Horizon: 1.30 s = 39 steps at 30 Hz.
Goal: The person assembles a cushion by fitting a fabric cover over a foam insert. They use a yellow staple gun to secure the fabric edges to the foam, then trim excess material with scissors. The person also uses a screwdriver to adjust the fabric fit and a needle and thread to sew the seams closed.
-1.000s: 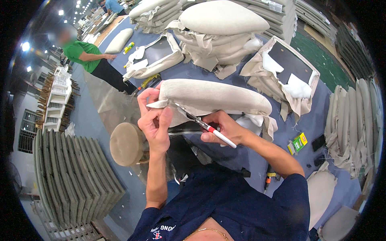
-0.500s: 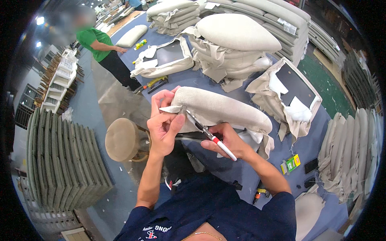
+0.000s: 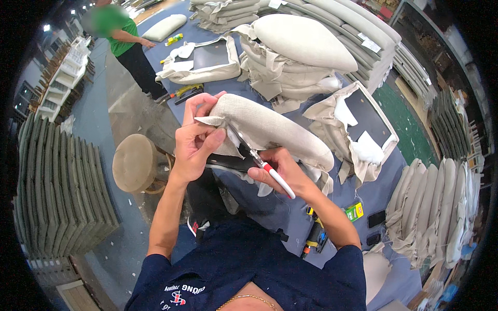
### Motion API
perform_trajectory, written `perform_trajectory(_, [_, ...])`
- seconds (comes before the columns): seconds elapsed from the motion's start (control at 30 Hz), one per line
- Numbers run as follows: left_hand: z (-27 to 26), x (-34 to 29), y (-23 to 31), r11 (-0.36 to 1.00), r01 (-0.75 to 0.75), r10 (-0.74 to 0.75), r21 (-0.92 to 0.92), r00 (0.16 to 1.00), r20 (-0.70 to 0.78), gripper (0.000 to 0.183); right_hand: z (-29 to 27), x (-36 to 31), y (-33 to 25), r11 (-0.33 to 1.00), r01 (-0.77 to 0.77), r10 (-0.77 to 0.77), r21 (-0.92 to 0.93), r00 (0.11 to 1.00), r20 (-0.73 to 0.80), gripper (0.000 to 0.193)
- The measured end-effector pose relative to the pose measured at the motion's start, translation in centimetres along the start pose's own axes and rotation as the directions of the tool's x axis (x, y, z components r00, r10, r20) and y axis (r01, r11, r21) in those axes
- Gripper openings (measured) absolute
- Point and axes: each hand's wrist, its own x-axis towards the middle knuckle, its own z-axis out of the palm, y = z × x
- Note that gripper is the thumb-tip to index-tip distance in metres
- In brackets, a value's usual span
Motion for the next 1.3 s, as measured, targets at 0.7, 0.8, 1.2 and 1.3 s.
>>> perform_trajectory(0.7, [-1.3,0.6,-3.6,0.98,-0.024,0.001,0.196,0.993,0.116,0.02,1.7,-19.3,18.2,0.967,-0.192,0.231,0.17,0.369,-0.9,0.017])
perform_trajectory(0.8, [-0.8,0.2,-3.1,0.942,-0.096,0.075,0.321,0.994,0.076,0.022,5.9,-25.3,27.9,0.74,-0.673,0.183,-0.019,0.229,-0.956,0.026])
perform_trajectory(1.2, [2.2,-1.4,-1.1,0.69,-0.451,0.404,0.567,0.889,0.215,0.022,-1.7,-9.5,3.3,0.868,-0.176,-0.351,-0.465,0.445,-0.824,0.042])
perform_trajectory(1.3, [2.8,-2.1,-1.2,0.323,-0.63,0.51,0.706,0.744,0.431,0.031,-0.4,-2.8,0.5,0.741,0.013,-0.542,-0.671,0.603,-0.586,0.056])
